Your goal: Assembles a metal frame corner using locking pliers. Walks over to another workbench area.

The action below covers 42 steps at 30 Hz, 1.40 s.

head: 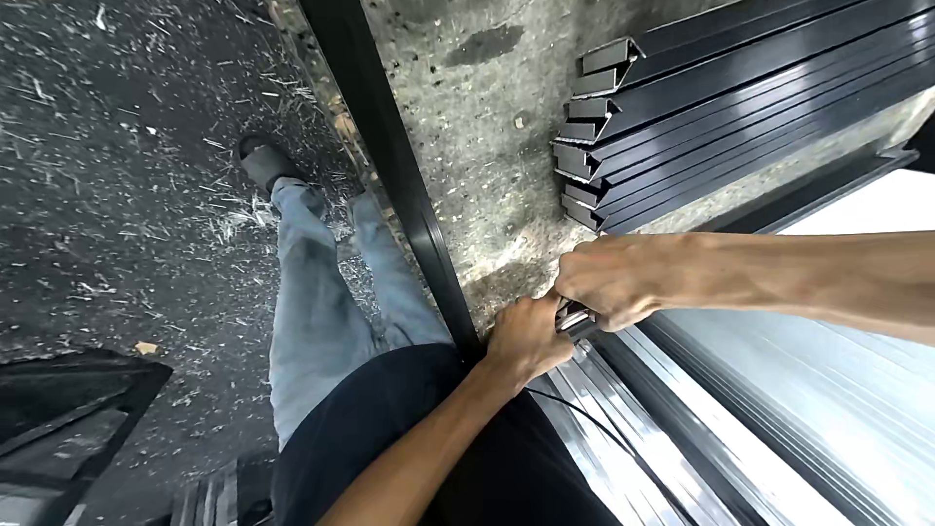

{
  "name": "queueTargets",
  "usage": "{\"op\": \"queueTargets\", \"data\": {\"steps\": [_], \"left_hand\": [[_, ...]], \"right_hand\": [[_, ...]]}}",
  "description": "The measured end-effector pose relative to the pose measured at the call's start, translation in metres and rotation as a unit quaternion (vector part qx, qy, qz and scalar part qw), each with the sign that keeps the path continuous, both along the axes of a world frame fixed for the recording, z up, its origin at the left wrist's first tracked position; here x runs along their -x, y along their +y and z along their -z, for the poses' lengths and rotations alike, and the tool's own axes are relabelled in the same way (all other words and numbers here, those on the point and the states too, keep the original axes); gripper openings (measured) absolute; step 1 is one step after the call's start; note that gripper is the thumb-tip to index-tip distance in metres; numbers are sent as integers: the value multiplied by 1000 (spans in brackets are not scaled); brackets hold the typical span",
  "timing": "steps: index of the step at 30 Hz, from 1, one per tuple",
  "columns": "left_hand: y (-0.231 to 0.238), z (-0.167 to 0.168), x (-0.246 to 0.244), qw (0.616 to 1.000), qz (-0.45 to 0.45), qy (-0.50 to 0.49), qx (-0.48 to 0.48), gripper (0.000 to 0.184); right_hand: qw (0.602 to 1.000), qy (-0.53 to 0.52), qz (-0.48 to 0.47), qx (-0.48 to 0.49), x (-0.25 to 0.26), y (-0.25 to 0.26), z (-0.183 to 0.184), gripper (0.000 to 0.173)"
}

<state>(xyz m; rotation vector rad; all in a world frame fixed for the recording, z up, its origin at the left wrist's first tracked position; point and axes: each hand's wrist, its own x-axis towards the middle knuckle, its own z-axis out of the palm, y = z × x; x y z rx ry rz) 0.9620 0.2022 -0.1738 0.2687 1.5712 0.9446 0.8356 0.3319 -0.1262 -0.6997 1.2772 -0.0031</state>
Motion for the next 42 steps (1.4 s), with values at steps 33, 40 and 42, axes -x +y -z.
{"op": "queueTargets", "data": {"steps": [33,40,42], "left_hand": [[-1,0,5,1000,13,15,-19,32],[-4,3,5,1000,13,-2,-26,33],[-4,4,4,1000,7,-5,-29,36]], "right_hand": [[989,0,-132,-72,-3,-22,11,27],[992,-8,-103,-78,-11,-14,10,29],[994,0,-95,-58,-14,-6,9,30]]}}
